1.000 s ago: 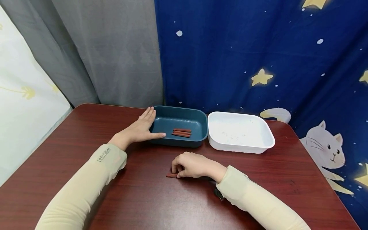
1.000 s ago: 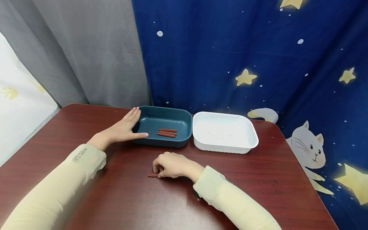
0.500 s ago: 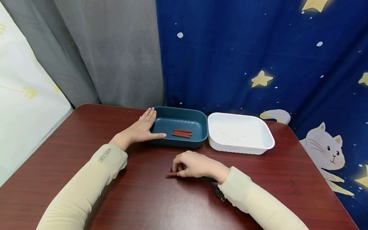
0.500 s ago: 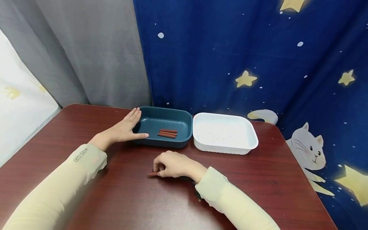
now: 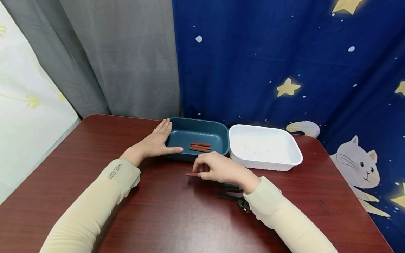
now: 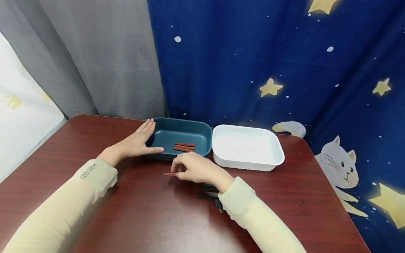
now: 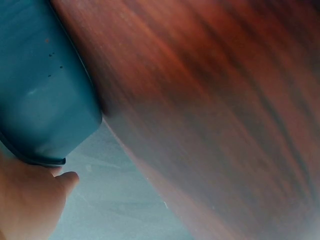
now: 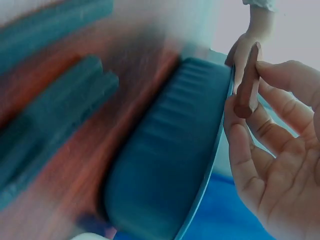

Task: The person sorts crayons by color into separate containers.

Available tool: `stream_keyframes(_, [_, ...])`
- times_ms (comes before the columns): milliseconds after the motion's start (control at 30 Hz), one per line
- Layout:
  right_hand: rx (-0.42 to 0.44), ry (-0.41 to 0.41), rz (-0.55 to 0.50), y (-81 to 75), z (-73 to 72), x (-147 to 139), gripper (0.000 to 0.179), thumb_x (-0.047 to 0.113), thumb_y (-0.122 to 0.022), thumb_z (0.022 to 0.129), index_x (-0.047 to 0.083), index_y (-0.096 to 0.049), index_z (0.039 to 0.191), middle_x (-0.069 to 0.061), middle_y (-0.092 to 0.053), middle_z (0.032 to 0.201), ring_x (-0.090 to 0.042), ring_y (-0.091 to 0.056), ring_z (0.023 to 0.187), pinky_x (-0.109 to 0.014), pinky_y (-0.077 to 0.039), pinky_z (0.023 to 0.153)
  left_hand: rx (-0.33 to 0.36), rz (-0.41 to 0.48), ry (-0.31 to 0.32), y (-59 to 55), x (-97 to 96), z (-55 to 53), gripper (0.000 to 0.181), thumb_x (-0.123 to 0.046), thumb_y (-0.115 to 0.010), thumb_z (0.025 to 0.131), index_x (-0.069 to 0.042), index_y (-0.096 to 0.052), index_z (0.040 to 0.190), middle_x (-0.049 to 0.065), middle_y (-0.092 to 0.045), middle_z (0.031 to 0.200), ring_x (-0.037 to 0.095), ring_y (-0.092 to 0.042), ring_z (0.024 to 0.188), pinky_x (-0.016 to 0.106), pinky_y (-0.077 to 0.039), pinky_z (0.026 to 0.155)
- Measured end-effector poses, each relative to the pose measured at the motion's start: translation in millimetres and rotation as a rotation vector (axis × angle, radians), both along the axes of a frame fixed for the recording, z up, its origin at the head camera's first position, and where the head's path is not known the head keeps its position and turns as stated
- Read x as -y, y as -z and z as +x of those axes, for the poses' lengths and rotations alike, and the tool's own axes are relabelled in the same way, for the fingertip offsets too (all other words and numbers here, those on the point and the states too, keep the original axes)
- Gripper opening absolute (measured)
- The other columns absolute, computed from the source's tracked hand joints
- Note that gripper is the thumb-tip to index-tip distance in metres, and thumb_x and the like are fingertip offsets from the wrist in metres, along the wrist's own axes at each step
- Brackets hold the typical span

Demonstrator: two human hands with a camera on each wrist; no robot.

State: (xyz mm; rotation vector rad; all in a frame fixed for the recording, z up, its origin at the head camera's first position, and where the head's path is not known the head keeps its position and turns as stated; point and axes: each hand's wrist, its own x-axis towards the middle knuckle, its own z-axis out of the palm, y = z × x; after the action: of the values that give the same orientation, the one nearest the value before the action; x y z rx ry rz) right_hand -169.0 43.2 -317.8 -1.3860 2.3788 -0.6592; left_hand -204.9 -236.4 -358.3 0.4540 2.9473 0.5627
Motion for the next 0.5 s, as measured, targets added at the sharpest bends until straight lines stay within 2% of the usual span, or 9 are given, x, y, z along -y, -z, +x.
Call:
stream_keyframes(133, [-0.009,0.008,-0.03,-4.6,-8.9,-1.7,0.015,0.005,-0.064,0.089,0.013,-0.073,0.098,0.004,-0.063,0.084,-0.005,-0.055,0.068,-0.02,-0.048,0.064,0.0,-0.004,0.001,0.5,-0.3,0.3,0.122,-0.076,-0.057,0.083,0.001,-0.001,0.158,0.016,0.008,0.168,0.03,0.009,0.156,0.054,-0.006,0.125])
stream_keyframes(500, [-0.022,0.115,-0.106,-6.6,-33.6,-3.1,0.013,0.005,-0.066,0.091,0.01,-0.074,0.101,-0.002,-0.067,0.091,-0.01,-0.055,0.074,-0.023,-0.05,0.069,0.005,0.004,0.001,0.2,1.0,-0.1,0.121,-0.075,-0.058,0.083,0.002,-0.002,0.158,0.015,0.008,0.168,0.03,0.009,0.156,0.053,-0.006,0.125])
